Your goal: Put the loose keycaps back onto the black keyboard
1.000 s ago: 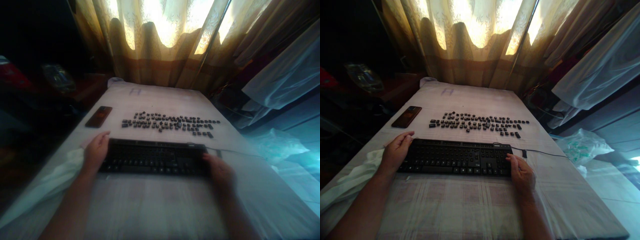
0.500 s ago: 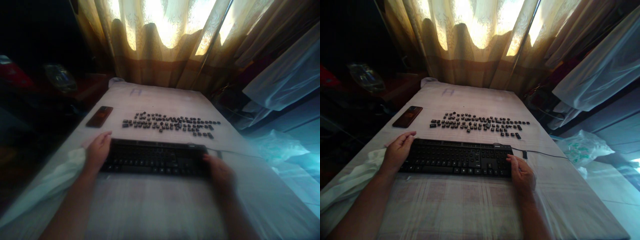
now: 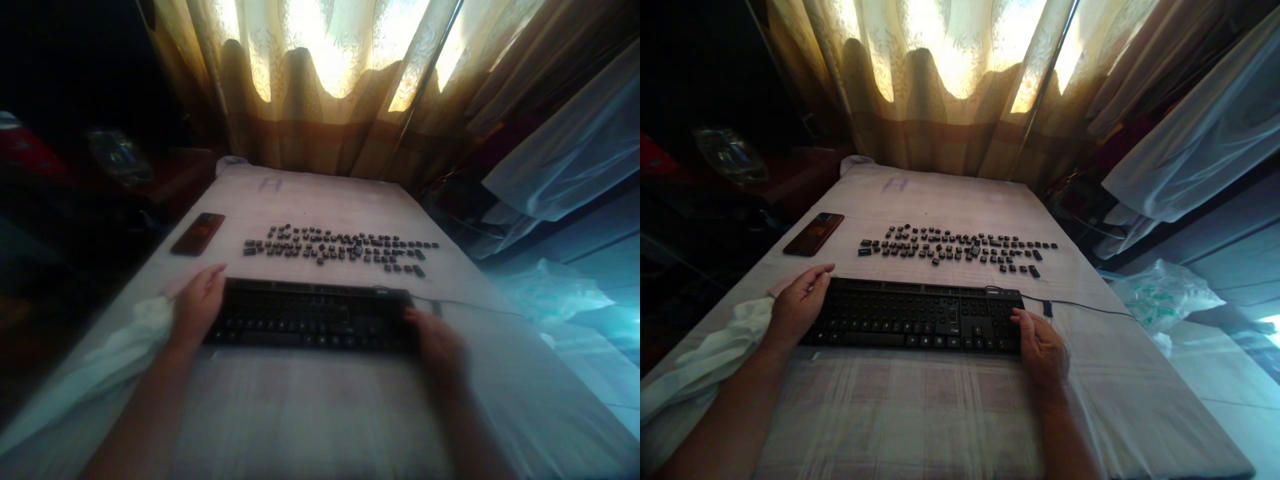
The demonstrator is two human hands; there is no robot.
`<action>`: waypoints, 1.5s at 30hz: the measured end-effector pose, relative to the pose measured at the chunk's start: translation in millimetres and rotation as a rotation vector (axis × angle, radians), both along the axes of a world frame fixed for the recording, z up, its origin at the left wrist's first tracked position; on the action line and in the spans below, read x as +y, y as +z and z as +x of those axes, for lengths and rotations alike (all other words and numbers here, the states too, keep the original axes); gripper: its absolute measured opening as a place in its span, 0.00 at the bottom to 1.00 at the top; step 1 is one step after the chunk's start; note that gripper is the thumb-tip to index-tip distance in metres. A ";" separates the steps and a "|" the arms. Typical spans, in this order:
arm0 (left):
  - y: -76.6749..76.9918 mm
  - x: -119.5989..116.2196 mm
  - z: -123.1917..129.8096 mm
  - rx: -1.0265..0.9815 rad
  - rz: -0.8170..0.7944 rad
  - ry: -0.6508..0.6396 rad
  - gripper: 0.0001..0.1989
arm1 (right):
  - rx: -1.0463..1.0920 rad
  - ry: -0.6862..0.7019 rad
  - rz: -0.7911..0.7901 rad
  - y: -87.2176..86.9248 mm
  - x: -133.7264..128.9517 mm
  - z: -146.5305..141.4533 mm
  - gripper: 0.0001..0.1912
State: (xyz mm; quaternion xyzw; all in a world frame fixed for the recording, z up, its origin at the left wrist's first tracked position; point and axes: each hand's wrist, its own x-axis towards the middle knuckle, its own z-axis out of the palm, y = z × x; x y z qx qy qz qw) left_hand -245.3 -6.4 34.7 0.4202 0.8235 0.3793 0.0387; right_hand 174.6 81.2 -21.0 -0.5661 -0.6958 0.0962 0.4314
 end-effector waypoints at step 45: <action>-9.8 -2.4 37.2 0.515 0.377 -0.402 0.12 | 0.260 -0.181 0.087 30.9 12.1 20.5 0.25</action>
